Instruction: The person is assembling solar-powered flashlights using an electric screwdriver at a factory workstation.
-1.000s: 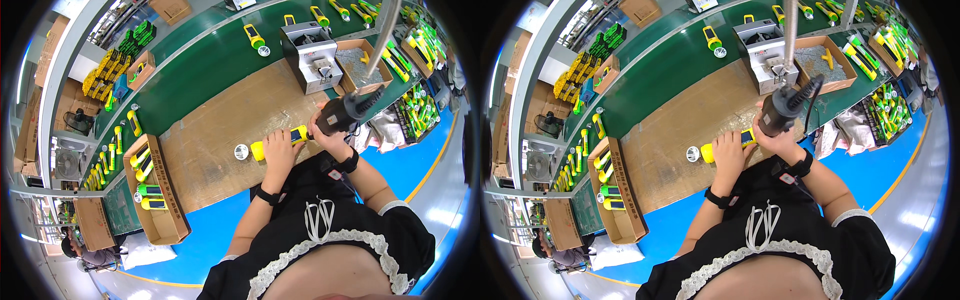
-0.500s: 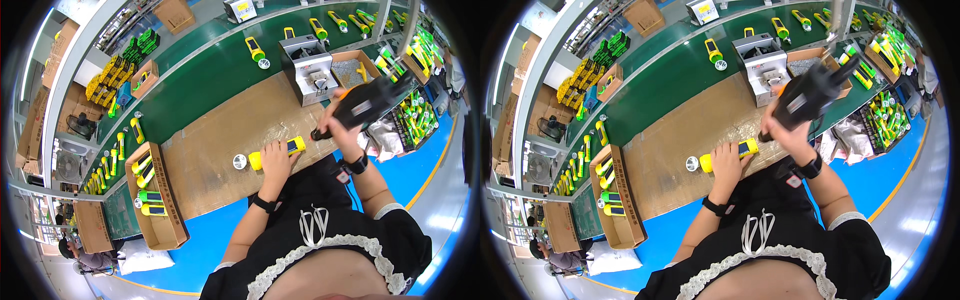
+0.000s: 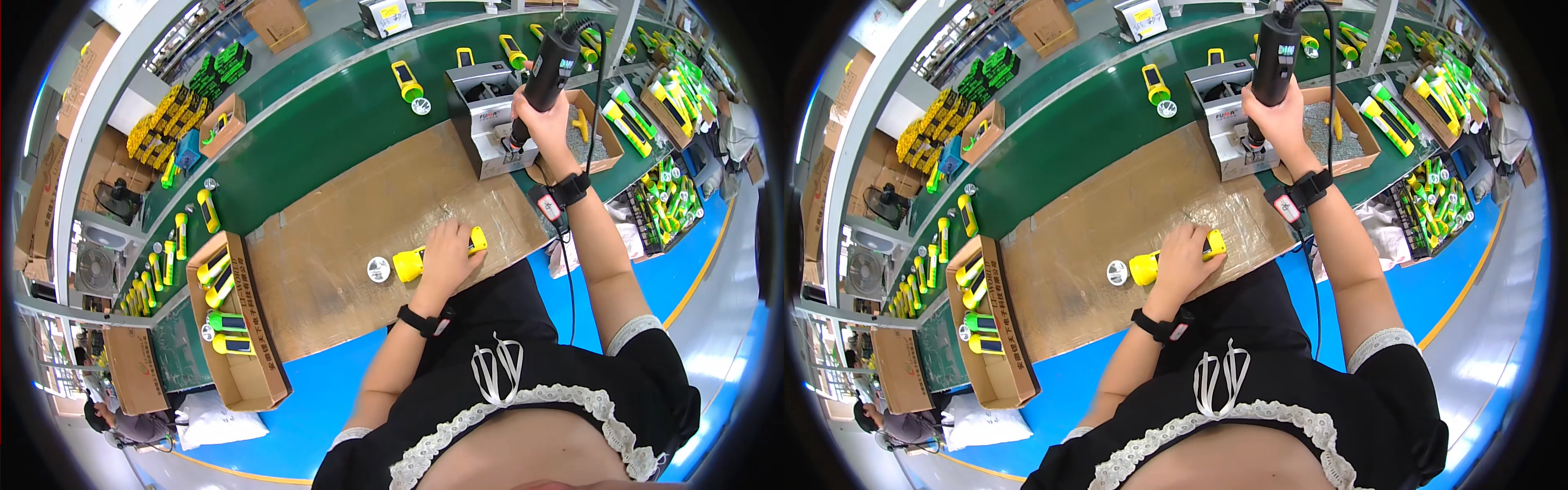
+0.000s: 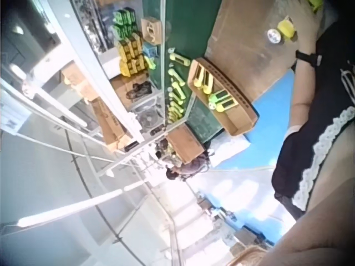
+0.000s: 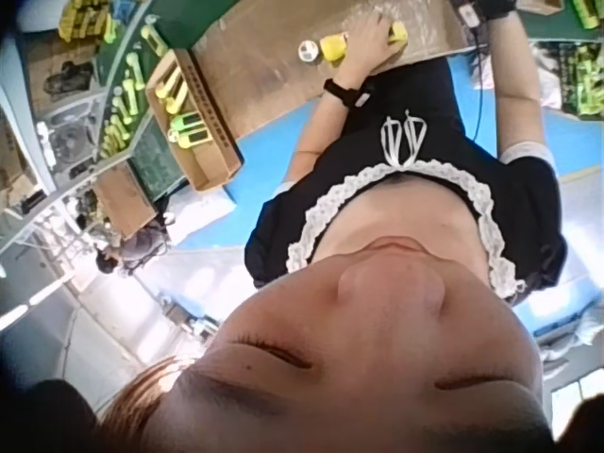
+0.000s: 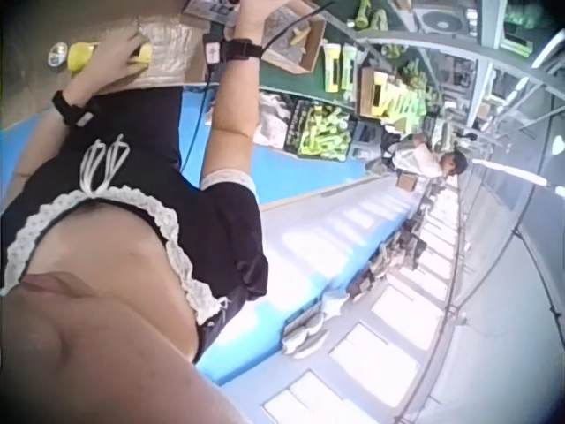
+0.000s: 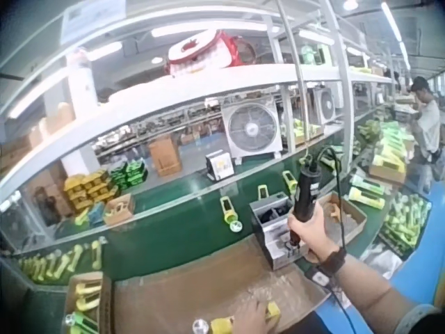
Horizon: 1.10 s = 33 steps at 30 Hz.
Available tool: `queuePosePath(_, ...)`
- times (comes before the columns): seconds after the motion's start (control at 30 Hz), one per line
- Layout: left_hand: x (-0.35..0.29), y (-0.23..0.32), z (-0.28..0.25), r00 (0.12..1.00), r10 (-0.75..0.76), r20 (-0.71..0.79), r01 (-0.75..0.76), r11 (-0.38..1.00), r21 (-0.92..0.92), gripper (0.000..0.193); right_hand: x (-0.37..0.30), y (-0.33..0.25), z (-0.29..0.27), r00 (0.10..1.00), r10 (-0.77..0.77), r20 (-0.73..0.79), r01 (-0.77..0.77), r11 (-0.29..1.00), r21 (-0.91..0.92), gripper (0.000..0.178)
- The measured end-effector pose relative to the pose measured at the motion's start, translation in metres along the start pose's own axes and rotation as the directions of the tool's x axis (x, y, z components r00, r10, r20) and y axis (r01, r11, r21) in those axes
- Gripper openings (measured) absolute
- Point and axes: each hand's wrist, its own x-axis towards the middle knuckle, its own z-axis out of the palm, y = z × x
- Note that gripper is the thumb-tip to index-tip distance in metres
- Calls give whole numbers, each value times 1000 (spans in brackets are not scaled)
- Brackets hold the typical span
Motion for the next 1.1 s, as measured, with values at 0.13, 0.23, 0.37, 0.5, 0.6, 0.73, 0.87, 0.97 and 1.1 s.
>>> queuePosePath(0.13, 0, -2, 2, 999, -43, -24, 42, 999, -28, 41, 2, -8, 5, 994, 46, 99, -44, 999, -22, 50)
queuePosePath(0.23, -1, -4, 4, 998, -53, -36, 51, 998, -33, 40, -24, -26, 10, 983, 121, 136, -142, 978, 152, 47)
queuePosePath(0.37, -3, -3, 7, 996, -35, -86, 33, 999, -20, 43, -74, -53, 20, 972, 117, 205, -163, 961, 225, 52)
queuePosePath(0.5, -6, -6, 6, 989, -12, -145, 11, 1000, -6, 44, -108, -59, 32, 948, 37, 317, -115, 966, 231, 54)
queuePosePath(0.6, -8, -5, 8, 988, -23, -153, 20, 1000, -24, 44, -114, -59, 37, 931, 56, 360, -124, 978, 170, 52)
queuePosePath(0.73, -9, -1, 7, 991, -42, -129, 39, 999, -27, 43, -117, -53, 41, 950, 90, 300, -157, 966, 206, 51)
queuePosePath(0.87, -10, -2, 9, 988, -38, -153, 35, 999, -23, 44, -116, -48, 41, 942, 117, 315, -173, 972, 157, 50)
queuePosePath(0.97, -10, -2, 9, 989, -38, -144, 34, 999, -29, 44, -117, -47, 44, 936, 136, 324, -190, 972, 141, 49)
queuePosePath(1.1, -7, -4, 7, 990, -53, -130, 49, 998, -35, 43, -120, -33, 47, 915, 178, 362, -254, 951, 174, 48)
